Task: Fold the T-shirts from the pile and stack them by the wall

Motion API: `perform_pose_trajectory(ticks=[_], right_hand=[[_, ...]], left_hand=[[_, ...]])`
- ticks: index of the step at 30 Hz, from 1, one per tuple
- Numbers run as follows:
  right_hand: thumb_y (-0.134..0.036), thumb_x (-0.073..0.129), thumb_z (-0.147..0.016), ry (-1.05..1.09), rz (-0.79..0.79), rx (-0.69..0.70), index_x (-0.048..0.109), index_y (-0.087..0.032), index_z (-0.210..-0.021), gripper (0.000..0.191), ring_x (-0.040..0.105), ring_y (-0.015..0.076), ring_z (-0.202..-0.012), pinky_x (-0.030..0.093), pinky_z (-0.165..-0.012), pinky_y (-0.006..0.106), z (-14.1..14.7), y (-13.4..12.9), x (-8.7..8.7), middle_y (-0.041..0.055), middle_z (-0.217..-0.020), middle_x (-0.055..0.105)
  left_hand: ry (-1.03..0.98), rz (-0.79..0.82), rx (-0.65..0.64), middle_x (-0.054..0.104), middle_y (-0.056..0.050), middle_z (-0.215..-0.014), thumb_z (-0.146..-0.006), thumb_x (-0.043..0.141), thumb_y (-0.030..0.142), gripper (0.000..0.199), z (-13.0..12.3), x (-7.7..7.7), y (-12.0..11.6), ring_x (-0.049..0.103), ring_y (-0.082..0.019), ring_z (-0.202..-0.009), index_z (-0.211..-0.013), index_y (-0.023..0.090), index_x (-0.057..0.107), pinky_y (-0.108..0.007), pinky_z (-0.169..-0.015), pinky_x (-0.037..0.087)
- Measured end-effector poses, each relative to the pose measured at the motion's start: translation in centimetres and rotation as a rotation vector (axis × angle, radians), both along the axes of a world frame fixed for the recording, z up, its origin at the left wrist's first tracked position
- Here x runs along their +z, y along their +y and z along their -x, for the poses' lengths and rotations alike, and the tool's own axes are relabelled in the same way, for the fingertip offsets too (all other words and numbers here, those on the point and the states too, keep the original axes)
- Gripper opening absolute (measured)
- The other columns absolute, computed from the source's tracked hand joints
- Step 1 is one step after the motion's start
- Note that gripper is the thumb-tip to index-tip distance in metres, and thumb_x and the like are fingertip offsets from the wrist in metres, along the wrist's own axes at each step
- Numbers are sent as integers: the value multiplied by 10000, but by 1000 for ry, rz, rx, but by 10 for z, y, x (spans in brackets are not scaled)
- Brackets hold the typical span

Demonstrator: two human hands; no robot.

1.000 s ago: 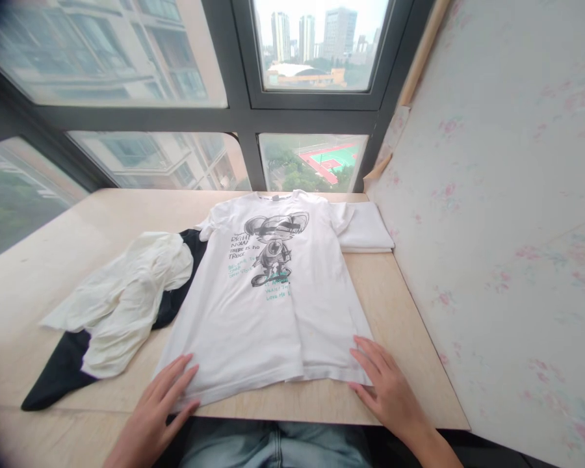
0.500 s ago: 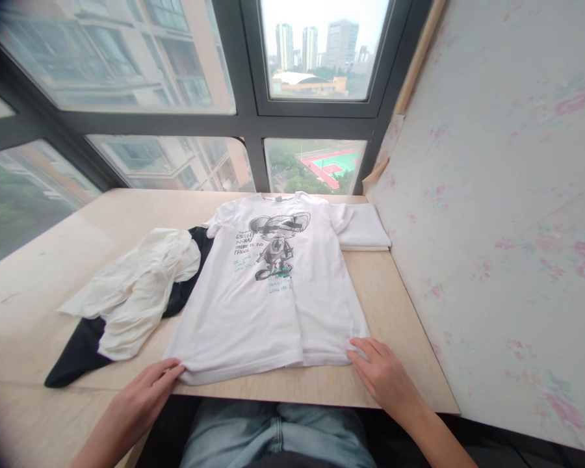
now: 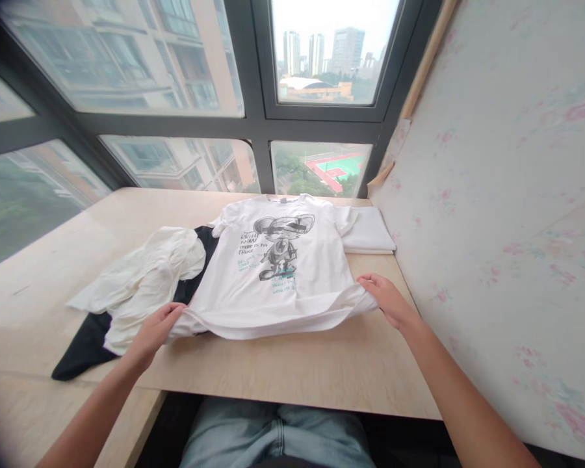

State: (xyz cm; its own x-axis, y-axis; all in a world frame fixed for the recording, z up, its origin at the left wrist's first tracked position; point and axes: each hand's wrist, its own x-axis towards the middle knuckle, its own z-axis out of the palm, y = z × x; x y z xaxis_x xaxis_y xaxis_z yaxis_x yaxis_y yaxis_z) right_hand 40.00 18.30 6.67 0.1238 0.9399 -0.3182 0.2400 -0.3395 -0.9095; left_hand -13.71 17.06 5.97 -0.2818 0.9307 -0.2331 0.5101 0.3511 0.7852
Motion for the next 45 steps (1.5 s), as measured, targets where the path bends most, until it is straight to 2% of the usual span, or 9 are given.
perform_pose_trajectory(ticks=[4, 8, 15, 20, 27, 32, 35, 41, 45], right_hand=[[-540, 716, -785, 196, 130, 54, 672, -189, -973, 401, 620, 149, -727, 467, -591, 229, -16, 30, -3, 54, -916, 704], [-511, 739, -773, 129, 185, 92, 655, -235, -1165, 486, 651, 168, -781, 489, -595, 236, -28, 28, -2, 52, -1011, 718], [-542, 780, -726, -126, 109, 316, 675, -259, -1206, 567, 607, 257, -1163, 514, -870, 268, -37, 1, 8, 56, -1302, 651], [-569, 718, -760, -272, 135, 329, 681, -248, -1184, 533, 647, 260, -1088, 516, -885, 305, -43, -9, -4, 56, -1252, 683], [-529, 656, -786, -395, 74, 273, 677, -226, -1168, 488, 675, 263, -1027, 535, -842, 319, -43, -14, -14, 74, -1229, 696], [-479, 663, -769, -396, 17, 222, 668, -221, -1172, 479, 679, 265, -1018, 538, -834, 337, -39, -13, -18, 79, -1215, 700], [-465, 654, -773, -405, -4, 200, 687, -223, -1120, 425, 677, 262, -978, 531, -821, 349, -34, -12, -14, 71, -1159, 717], [-439, 668, -777, -416, -42, 172, 709, -220, -1064, 363, 666, 244, -922, 512, -768, 319, -25, -11, -5, 66, -1064, 735], [-469, 647, -803, -415, -34, 177, 703, -211, -1079, 382, 664, 231, -897, 502, -753, 307, -24, -9, -4, 62, -1022, 735]], left_hand=[[13, 39, -75, 685, -31, -806, -726, 614, 689, 546, 4, 6, 22, 591, -205, -771, -880, 173, 706, -262, -649, 436], [-88, 130, -209, 649, -11, -747, -751, 646, 675, 517, 24, 6, 23, 551, -154, -687, -851, 171, 705, -222, -597, 411], [-312, 285, -32, 712, -33, -867, -762, 701, 621, 494, 47, 2, 4, 603, -135, -706, -989, 183, 734, -198, -597, 465], [-371, 310, -108, 729, -51, -966, -785, 716, 564, 419, 46, 6, -8, 641, -162, -853, -965, 187, 754, -223, -754, 519], [-439, 315, -114, 705, -59, -1184, -815, 689, 545, 430, 41, 17, -17, 618, -203, -1076, -1110, 237, 738, -256, -900, 500], [-263, 326, -195, 707, -34, -943, -767, 727, 553, 365, 43, 27, -22, 613, -186, -898, -888, 210, 739, -241, -781, 483], [-113, 322, -267, 697, -18, -908, -755, 712, 590, 399, 40, 28, -27, 601, -190, -860, -913, 224, 736, -238, -731, 463], [126, 301, -372, 721, -20, -884, -693, 695, 677, 488, 32, 12, -36, 625, -243, -868, -891, 234, 739, -271, -752, 459], [104, 313, -401, 682, -9, -776, -730, 651, 665, 450, 37, 4, -42, 602, -234, -799, -803, 225, 714, -266, -697, 447]])
